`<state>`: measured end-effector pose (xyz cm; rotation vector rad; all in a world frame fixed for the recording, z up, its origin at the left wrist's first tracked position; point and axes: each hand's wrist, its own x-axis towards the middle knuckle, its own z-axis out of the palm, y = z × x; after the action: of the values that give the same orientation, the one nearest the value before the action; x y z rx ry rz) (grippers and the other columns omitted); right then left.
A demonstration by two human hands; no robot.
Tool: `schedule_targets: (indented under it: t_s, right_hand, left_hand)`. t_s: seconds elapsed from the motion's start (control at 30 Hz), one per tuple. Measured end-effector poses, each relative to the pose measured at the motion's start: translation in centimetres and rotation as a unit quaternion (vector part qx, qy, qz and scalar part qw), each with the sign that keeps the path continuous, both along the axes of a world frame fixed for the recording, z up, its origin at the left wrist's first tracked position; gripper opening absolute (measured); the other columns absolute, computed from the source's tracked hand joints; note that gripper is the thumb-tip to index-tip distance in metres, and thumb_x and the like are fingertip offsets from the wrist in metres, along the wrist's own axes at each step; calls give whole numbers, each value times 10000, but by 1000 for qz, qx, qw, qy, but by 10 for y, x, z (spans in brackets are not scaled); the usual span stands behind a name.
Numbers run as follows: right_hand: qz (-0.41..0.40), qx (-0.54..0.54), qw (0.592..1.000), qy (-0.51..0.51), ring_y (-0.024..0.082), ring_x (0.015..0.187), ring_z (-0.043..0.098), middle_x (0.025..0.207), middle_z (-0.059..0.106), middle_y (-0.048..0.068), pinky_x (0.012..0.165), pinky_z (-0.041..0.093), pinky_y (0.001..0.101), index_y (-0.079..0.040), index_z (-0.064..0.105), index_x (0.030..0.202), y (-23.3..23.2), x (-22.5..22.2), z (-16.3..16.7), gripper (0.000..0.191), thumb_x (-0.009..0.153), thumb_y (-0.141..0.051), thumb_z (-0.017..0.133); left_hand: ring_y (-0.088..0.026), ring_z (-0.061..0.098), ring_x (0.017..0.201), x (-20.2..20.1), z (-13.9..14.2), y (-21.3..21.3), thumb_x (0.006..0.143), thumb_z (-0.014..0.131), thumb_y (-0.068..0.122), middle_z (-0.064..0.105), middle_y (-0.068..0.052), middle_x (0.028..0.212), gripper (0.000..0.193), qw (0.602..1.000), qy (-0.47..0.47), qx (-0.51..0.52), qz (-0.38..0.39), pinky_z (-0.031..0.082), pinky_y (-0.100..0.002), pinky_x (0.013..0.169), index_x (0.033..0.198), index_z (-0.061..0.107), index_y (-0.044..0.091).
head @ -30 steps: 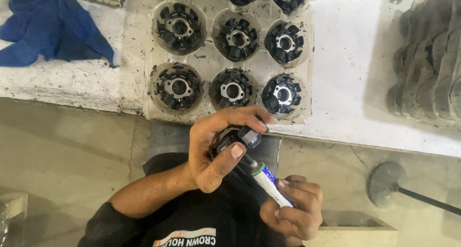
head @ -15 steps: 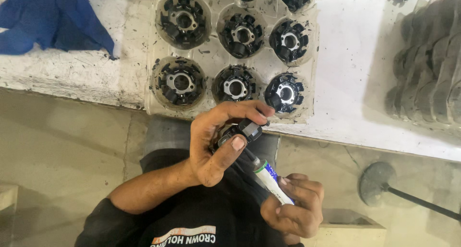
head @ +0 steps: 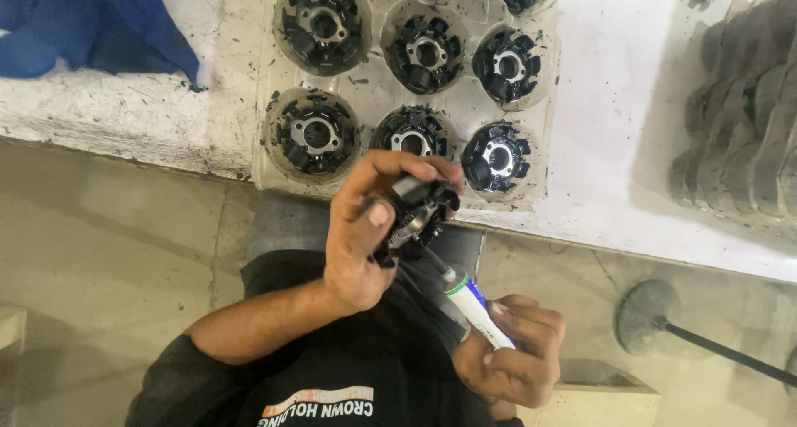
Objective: The person picks up clutch hub assemblies one at a time from a plastic tray and squeezes grease from a tube onto their rollers and inner surfaces, rotating each part to coat it, then places it back in the tray. At the end the person wipes the grease tube with a blue cloth.
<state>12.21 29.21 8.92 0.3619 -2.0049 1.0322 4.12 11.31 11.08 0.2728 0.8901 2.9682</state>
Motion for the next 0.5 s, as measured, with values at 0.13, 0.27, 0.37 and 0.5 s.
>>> schedule_targets:
  t_s: [0.13, 0.27, 0.37, 0.5]
  right_hand:
    - [-66, -32, 997, 22, 261, 810, 627, 949, 628, 192, 602, 598, 368, -68, 364, 800, -7, -1, 0, 384, 877, 132, 683]
    - [-56, -7, 998, 21, 289, 829, 614, 938, 641, 162, 580, 567, 362, -88, 393, 787, -10, -7, 2, 361, 856, 123, 678]
    - [-53, 11, 998, 20, 294, 812, 598, 912, 653, 143, 567, 554, 359, -104, 418, 752, -11, -8, 4, 351, 816, 119, 681]
    - [-47, 38, 997, -44, 291, 862, 616, 957, 653, 140, 649, 588, 382, -111, 410, 772, -6, 2, 10, 377, 852, 121, 697]
  left_hand:
    - [-404, 626, 1225, 3, -3, 10, 1021, 573, 367, 595, -247, 1336, 487, 972, -141, 183, -45, 546, -555, 1031, 1386, 483, 58]
    - [-428, 637, 1195, 5, -5, 19, 1018, 561, 375, 611, -252, 1320, 482, 955, -196, 214, -53, 545, -560, 1005, 1370, 522, 47]
    - [-433, 646, 1178, 6, -7, 21, 995, 556, 368, 624, -251, 1298, 473, 941, -239, 231, -69, 551, -568, 995, 1344, 549, 47]
    - [-441, 651, 1169, 8, -10, 20, 988, 554, 365, 635, -256, 1293, 463, 938, -255, 224, -74, 552, -572, 985, 1321, 571, 44]
